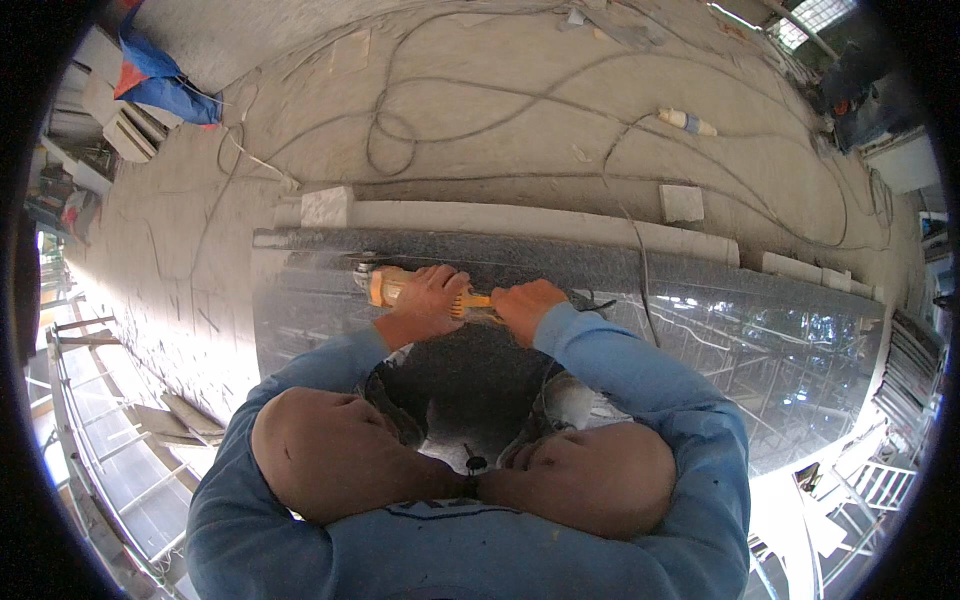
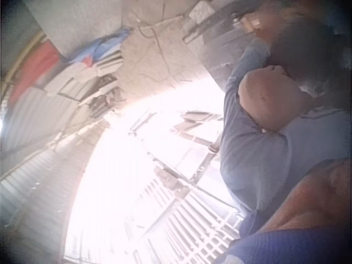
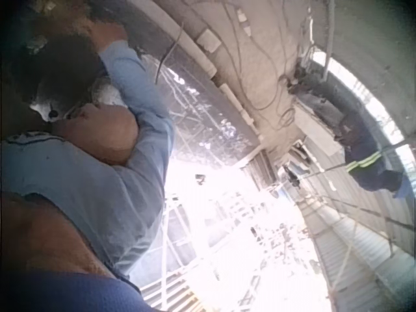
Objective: The person uses an angle grinder to smooth the surface of a large dark stone slab. The person holds the tool with both hands and moves it along the slab's surface, generating dust.
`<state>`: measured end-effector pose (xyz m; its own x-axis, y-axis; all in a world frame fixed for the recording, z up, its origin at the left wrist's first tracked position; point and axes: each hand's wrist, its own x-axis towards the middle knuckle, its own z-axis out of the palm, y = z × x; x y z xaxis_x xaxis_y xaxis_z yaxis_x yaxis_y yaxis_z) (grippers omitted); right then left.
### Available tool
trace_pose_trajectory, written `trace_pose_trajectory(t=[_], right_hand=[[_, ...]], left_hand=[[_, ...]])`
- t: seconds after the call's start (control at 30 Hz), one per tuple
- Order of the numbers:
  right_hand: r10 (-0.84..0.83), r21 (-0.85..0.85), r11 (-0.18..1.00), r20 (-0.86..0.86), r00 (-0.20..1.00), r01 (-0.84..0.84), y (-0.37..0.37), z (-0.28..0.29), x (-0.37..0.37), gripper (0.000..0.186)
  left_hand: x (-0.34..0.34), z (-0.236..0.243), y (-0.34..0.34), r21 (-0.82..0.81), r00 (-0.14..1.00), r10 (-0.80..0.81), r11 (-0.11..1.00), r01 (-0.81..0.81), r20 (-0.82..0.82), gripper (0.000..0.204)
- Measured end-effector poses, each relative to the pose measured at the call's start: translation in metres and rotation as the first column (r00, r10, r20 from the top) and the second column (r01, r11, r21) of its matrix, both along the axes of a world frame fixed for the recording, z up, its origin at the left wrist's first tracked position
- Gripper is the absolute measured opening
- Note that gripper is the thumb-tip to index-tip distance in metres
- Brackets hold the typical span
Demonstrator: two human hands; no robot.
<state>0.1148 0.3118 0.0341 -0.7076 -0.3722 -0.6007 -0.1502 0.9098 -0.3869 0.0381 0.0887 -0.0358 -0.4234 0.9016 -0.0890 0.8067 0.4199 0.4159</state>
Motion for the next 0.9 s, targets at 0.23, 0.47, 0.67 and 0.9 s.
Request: trace_pose_trajectory(t=[0.23,0.47,0.67,0.9], right_hand=[[-0.006,0.051,0.999,-0.012,1.000,0.007,0.028,0.019,0.025,0.032],[0.009,0.034,0.999,-0.006,1.000,-0.009,0.026,0.020,0.022,0.034],[-0.012,-0.008,1.000,-0.036,0.999,0.012,0.018,0.000,0.016,0.034],[-0.031,-0.011,0.999,-0.001,1.000,0.031,0.002,-0.005,0.002,0.040]], left_hand=[[0.018,0.015,0.032,0.086,0.998,-0.050,0.995,0.046,0.043,0.077],[0.017,0.013,0.029,0.060,0.998,-0.027,0.998,0.024,0.059,0.076],[0.009,0.006,0.018,0.020,0.999,-0.022,1.000,0.022,0.031,0.075],[-0.001,0.000,0.004,-0.036,0.999,-0.007,0.999,0.009,0.045,0.071]])
